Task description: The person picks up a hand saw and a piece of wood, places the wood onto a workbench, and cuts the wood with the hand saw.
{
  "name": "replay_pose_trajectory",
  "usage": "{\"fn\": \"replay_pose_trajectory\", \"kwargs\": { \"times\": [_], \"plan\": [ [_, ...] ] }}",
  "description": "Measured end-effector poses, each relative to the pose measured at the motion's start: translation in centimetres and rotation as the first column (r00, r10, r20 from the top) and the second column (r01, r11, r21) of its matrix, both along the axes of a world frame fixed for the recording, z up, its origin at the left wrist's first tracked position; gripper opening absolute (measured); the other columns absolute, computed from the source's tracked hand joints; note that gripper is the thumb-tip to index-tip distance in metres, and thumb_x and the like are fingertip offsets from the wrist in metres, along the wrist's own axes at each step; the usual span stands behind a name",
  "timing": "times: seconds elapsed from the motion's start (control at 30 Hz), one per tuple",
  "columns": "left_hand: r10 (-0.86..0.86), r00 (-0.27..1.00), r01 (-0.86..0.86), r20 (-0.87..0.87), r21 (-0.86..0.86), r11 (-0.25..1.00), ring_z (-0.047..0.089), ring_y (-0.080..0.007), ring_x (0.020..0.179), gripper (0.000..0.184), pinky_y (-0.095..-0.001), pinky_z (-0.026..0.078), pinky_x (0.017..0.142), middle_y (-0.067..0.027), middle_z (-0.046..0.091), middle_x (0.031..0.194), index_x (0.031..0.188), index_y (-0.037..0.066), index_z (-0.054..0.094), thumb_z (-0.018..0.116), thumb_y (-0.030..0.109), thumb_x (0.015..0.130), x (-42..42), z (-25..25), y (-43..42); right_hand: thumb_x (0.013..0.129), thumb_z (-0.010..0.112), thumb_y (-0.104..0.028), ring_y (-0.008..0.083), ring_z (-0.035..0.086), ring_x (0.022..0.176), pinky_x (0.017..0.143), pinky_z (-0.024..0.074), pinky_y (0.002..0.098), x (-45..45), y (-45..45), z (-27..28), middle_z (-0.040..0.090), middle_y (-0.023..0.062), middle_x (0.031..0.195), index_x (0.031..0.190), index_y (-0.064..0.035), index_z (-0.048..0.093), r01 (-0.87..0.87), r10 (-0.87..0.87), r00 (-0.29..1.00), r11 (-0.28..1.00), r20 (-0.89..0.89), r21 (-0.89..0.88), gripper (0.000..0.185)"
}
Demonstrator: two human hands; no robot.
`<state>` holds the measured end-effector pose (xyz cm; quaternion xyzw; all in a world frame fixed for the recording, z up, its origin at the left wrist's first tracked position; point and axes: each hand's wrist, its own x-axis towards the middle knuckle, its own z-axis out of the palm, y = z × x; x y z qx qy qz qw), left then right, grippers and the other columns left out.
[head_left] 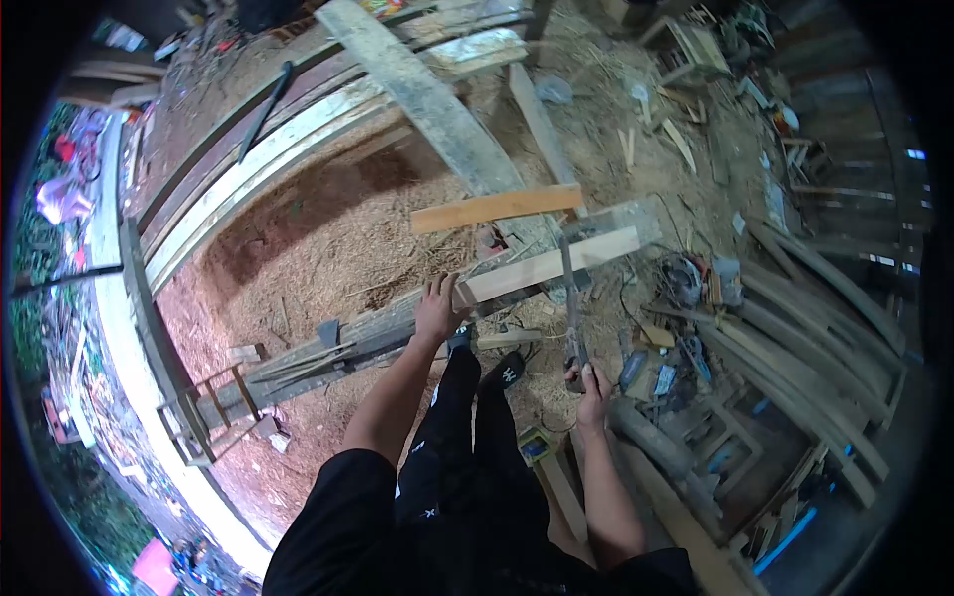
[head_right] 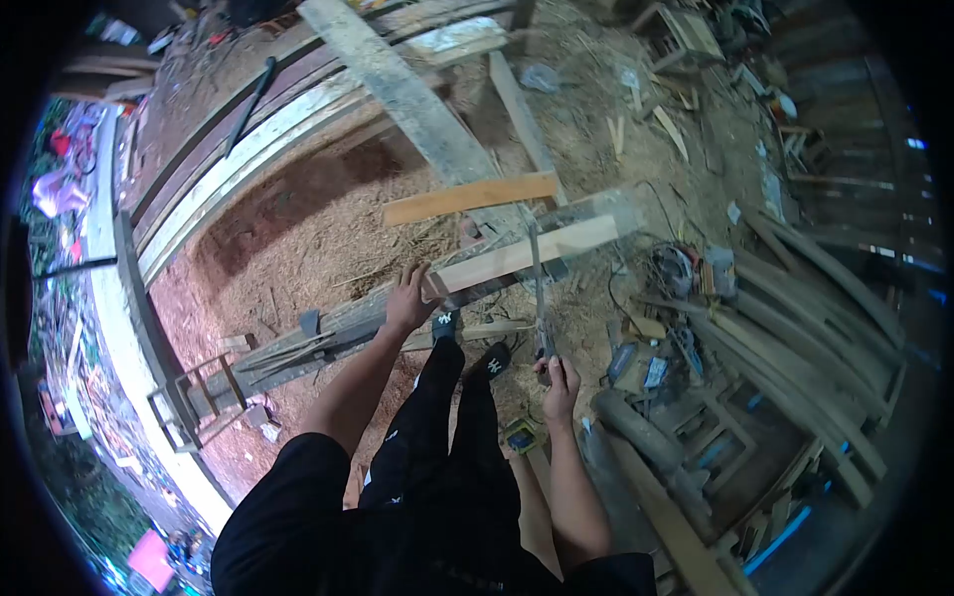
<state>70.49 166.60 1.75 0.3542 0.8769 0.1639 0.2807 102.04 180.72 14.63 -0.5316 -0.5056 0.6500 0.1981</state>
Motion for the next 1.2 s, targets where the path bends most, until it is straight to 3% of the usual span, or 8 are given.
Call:
{"fn": "replay_pose_trajectory", "kwargs": {
  "times": [0.03,0.13,0.3,0.5,0.63,0.87,1.07,1.2],
  "plan": [
    [-0.062,0.998,0.062,-0.003,-0.093,0.994,0.042,-0.0469,0.147,0.099,-0.0566,0.046,0.115,-0.016,0.043,0.163,0.16,0.016,0.038,0.09,0.038,0.079,-0.3,-1.0,0.8,0.111,0.055,-0.027,0.0174,0.066,0.087,0.085,0.05,0.0328,0.3,0.0,-0.5,0.071,0.009,0.09,0.099,0.0007,0.069,0.002,-0.002,1.0,1.0,-0.002,-0.02,0.033],
    [-0.11,0.993,0.115,0.05,-0.104,0.988,0.055,-0.04,0.133,0.09,-0.0513,0.053,0.105,-0.0138,0.056,0.145,0.153,0.013,0.047,0.091,0.032,0.077,-0.1,-2.2,2.1,0.11,0.055,-0.027,0.0182,0.066,0.087,0.086,0.0499,0.0329,0.0,0.4,-1.1,0.071,0.0084,0.089,0.099,0.0014,0.069,0.001,-0.002,0.998,1.0,0.055,0.007,0.033],
    [-0.074,0.997,0.072,0.025,0.084,0.994,0.058,-0.041,0.123,0.073,-0.0499,0.052,0.102,-0.0163,0.057,0.135,0.142,0.009,0.053,0.088,0.018,0.078,0.2,-2.9,1.8,0.11,0.058,-0.031,0.0166,0.065,0.084,0.083,0.0497,0.0342,-1.6,0.8,-0.2,0.071,0.0072,0.087,0.099,0.0018,0.07,0.046,-0.047,0.998,0.998,0.038,0.034,0.036],
    [-0.121,0.992,0.123,-0.021,0.248,0.961,0.053,-0.0415,0.128,0.07,-0.0513,0.047,0.106,-0.0178,0.053,0.134,0.14,0.009,0.053,0.087,0.019,0.08,-0.5,-0.8,1.6,0.11,0.057,-0.024,0.0151,0.062,0.082,0.08,0.0475,0.0311,-1.8,1.2,0.3,0.068,0.0049,0.084,0.097,0.001,0.069,0.013,-0.016,0.992,1.0,0.128,0.028,0.031],
    [-0.114,0.987,0.126,-0.116,0.104,0.986,0.054,-0.0404,0.125,0.075,-0.0529,0.045,0.106,-0.018,0.053,0.128,0.141,0.01,0.053,0.09,0.026,0.078,-0.4,-0.5,1.9,0.11,0.058,-0.025,0.014,0.059,0.079,0.075,0.047,0.0317,-1.0,1.4,-0.7,0.067,0.0039,0.084,0.095,0.0001,0.067,-0.066,0.051,0.99,0.992,0.13,0.111,0.031],
    [-0.132,0.991,0.134,-0.022,0.201,0.97,0.055,-0.0443,0.121,0.074,-0.0536,0.047,0.102,-0.0193,0.054,0.127,0.141,0.008,0.052,0.09,0.025,0.08,-1.4,-0.6,0.6,0.109,0.06,-0.026,0.0133,0.061,0.076,0.071,0.0474,0.0302,0.4,1.1,-1.1,0.066,0.0043,0.083,0.096,0.0004,0.067,-0.116,0.085,0.974,0.984,0.212,0.137,0.03],
    [0.063,0.987,-0.096,0.15,0.222,0.97,0.057,-0.049,0.117,0.073,-0.0545,0.052,0.098,-0.0234,0.05,0.129,0.143,0.011,0.05,0.089,0.011,0.081,-2.0,-0.3,-1.1,0.109,0.061,-0.024,0.0125,0.057,0.071,0.066,0.0468,0.0316,1.1,2.1,1.2,0.061,0.0025,0.078,0.098,0.0008,0.067,-0.112,0.075,0.952,0.988,0.297,0.111,0.028],
    [0.115,0.967,-0.164,0.226,0.21,0.964,0.057,-0.049,0.12,0.075,-0.0548,0.052,0.099,-0.0247,0.048,0.13,0.143,0.012,0.05,0.089,0.009,0.08,-2.5,1.3,-2.2,0.108,0.061,-0.024,0.0147,0.055,0.069,0.065,0.0452,0.0335,1.9,3.7,2.0,0.059,0.0046,0.075,0.098,0.0015,0.066,-0.137,0.031,0.933,0.952,0.358,0.275,0.028]
  ]
}}
